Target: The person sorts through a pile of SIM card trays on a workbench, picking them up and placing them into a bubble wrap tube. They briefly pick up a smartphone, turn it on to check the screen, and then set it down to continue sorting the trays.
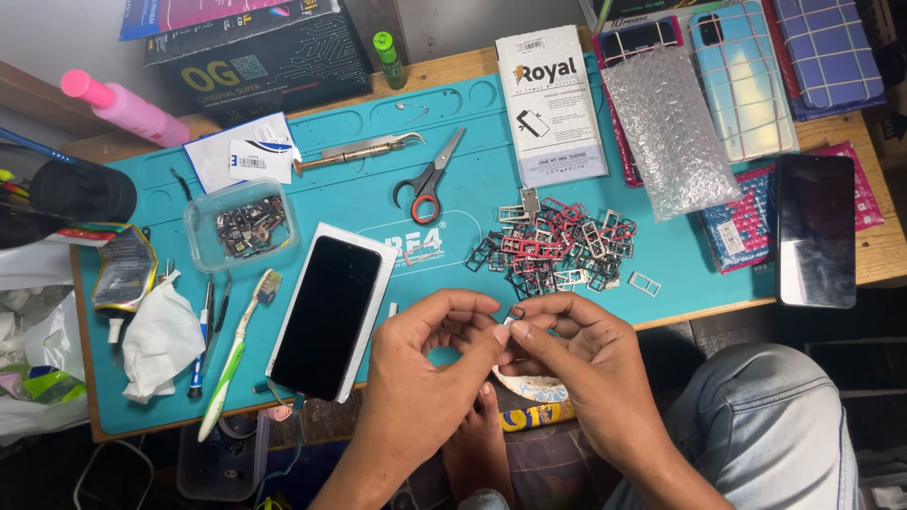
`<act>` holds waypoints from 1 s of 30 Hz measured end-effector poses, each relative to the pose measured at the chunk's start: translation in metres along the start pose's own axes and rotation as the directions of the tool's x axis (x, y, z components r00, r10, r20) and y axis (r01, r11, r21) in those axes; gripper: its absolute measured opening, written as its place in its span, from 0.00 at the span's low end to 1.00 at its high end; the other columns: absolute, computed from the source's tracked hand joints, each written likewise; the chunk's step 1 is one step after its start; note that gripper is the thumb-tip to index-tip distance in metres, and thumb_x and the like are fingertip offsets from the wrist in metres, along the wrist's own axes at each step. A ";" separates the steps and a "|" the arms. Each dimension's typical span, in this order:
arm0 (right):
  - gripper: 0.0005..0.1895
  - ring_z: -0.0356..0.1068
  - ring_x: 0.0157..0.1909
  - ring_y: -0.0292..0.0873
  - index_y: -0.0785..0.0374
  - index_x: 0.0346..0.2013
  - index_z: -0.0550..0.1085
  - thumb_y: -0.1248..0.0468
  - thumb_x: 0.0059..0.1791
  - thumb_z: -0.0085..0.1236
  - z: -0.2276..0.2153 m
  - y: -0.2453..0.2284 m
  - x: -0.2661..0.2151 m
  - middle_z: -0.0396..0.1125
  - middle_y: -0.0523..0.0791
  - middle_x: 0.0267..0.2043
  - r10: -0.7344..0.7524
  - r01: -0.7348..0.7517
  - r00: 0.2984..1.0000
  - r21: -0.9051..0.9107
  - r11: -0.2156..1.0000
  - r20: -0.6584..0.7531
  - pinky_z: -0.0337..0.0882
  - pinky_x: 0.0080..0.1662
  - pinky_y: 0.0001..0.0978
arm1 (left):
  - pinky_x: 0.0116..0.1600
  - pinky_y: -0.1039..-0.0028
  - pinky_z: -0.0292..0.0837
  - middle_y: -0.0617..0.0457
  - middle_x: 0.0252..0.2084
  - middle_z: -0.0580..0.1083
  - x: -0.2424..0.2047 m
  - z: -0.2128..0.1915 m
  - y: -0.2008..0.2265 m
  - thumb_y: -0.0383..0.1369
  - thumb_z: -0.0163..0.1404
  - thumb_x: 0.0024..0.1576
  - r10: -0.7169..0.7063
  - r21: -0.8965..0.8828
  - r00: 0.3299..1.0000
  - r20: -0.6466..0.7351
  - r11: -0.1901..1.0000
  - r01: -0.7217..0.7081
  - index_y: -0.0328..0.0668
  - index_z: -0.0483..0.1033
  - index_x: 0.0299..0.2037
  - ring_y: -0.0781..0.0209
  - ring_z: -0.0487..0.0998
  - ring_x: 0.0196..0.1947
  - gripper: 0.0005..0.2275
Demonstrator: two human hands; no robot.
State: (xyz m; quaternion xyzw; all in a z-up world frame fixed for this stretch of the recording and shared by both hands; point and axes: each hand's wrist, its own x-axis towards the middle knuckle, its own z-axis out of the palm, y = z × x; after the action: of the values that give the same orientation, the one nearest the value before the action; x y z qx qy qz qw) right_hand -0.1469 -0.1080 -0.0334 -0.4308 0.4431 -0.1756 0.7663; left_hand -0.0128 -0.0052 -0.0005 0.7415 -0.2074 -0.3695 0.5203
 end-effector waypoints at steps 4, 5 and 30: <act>0.08 0.79 0.31 0.45 0.65 0.40 0.80 0.67 0.49 0.70 -0.001 -0.005 -0.001 0.80 0.49 0.31 0.057 -0.063 0.991 -0.044 0.997 -0.123 0.69 0.35 0.29 | 0.39 0.82 0.83 0.61 0.31 0.85 -0.002 0.008 -0.003 0.33 0.66 0.52 0.005 0.057 0.999 -0.032 0.998 -0.003 0.45 0.89 0.38 0.74 0.83 0.33 0.06; 0.08 0.81 0.30 0.46 0.65 0.40 0.80 0.66 0.49 0.70 0.000 -0.006 -0.001 0.81 0.50 0.31 0.048 -0.061 0.989 -0.090 0.994 -0.140 0.68 0.34 0.30 | 0.39 0.82 0.82 0.61 0.30 0.85 -0.002 0.009 0.001 0.33 0.64 0.55 -0.026 0.035 0.999 -0.041 0.999 0.027 0.45 0.90 0.37 0.73 0.82 0.31 0.04; 0.51 0.63 0.68 0.66 0.64 0.80 0.57 0.44 0.49 0.66 -0.182 -0.119 0.035 0.54 0.59 0.71 -0.349 -0.252 0.852 -0.889 0.381 -0.391 0.70 0.60 0.62 | 0.37 0.67 0.76 0.41 0.27 0.80 0.023 0.056 -0.003 0.21 0.66 0.56 -0.299 -0.155 0.951 -0.077 0.946 0.285 0.21 0.91 0.37 0.54 0.76 0.28 0.05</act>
State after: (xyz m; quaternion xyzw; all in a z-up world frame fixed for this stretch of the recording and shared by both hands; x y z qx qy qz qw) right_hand -0.2659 -0.2901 0.0024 -0.7302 0.6397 -0.0319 0.2377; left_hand -0.0410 -0.0541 -0.0212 0.7426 -0.0423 -0.4189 0.5208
